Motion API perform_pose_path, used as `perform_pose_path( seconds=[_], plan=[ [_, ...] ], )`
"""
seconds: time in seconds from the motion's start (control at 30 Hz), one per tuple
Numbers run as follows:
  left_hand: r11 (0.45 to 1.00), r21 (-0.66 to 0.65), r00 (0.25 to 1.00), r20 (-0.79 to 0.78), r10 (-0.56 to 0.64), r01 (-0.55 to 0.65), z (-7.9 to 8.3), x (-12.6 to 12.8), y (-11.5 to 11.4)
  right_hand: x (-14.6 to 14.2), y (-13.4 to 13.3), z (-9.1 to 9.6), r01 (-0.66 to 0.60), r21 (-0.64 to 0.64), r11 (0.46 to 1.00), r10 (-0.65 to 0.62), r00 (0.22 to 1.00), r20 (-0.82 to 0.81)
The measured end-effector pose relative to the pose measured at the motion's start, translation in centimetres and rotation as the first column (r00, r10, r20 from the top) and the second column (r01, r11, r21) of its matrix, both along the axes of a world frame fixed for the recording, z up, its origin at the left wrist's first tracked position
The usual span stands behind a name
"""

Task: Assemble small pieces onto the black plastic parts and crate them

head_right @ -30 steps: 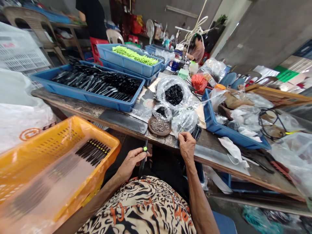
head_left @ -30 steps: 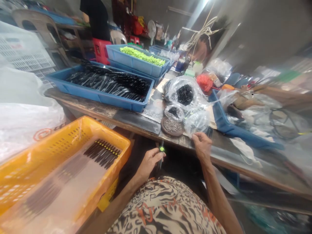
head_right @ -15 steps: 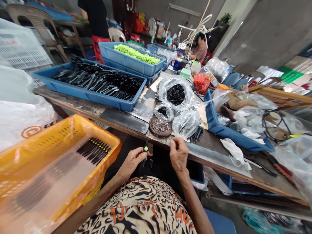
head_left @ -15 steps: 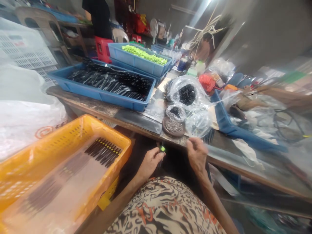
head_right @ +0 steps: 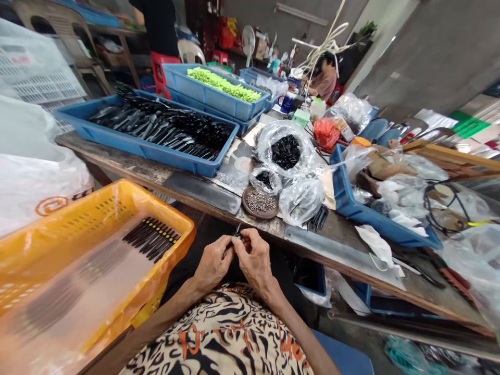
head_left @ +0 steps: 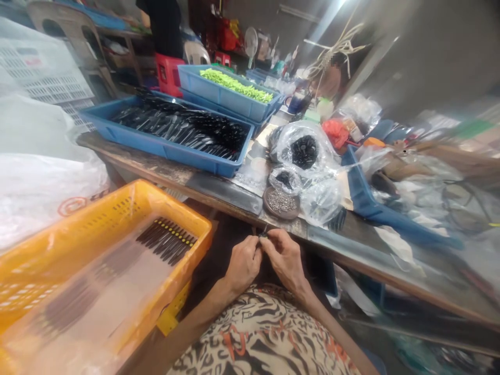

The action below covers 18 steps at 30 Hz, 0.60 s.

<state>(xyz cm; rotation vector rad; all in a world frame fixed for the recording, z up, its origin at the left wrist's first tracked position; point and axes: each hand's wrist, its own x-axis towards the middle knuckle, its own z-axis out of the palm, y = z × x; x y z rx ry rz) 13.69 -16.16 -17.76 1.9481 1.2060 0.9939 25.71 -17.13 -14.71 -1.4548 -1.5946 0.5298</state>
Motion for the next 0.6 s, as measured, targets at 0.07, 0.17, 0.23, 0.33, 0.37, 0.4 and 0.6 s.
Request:
perform_pose_path(
  seconds=[0.07, 0.17, 0.23, 0.33, 0.37, 0.4, 0.6],
  plan=[
    [1.0, 0.015, 1.0, -0.006, -0.009, 0.009, -0.05, 0.03, -0.03, -0.06, -0.02, -0.25, 0.007, 0.027, 1.0, -0.008, 1.0, 0.027],
    [0.999, 0.033, 1.0, -0.009, -0.025, 0.025, -0.12, 0.07, -0.08, -0.05, -0.07, -0.56, 0.01, 0.086, 0.996, -0.017, 0.996, 0.087],
    [0.999, 0.036, 0.999, -0.005, -0.037, 0.037, -0.13, 0.09, -0.12, 0.0, -0.11, -0.58, -0.004, 0.134, 0.991, -0.015, 0.99, 0.142],
    [0.998, 0.005, 0.998, -0.001, -0.056, 0.056, -0.11, 0.07, -0.14, 0.08, -0.15, -0.39, -0.045, 0.19, 0.981, -0.002, 0.971, 0.241],
    [0.998, -0.009, 0.998, -0.003, -0.061, 0.061, -0.11, 0.06, -0.14, 0.11, -0.15, -0.32, -0.058, 0.198, 0.978, 0.002, 0.963, 0.271],
    [0.998, -0.021, 0.998, -0.006, -0.065, 0.065, -0.13, 0.05, -0.14, 0.13, -0.15, -0.26, -0.068, 0.204, 0.977, 0.005, 0.956, 0.295],
    [0.995, -0.068, 0.998, -0.014, -0.069, 0.068, -0.48, 0.13, -0.14, 0.3, -0.14, -0.29, -0.104, 0.225, 0.969, 0.009, 0.922, 0.387]
  ],
)
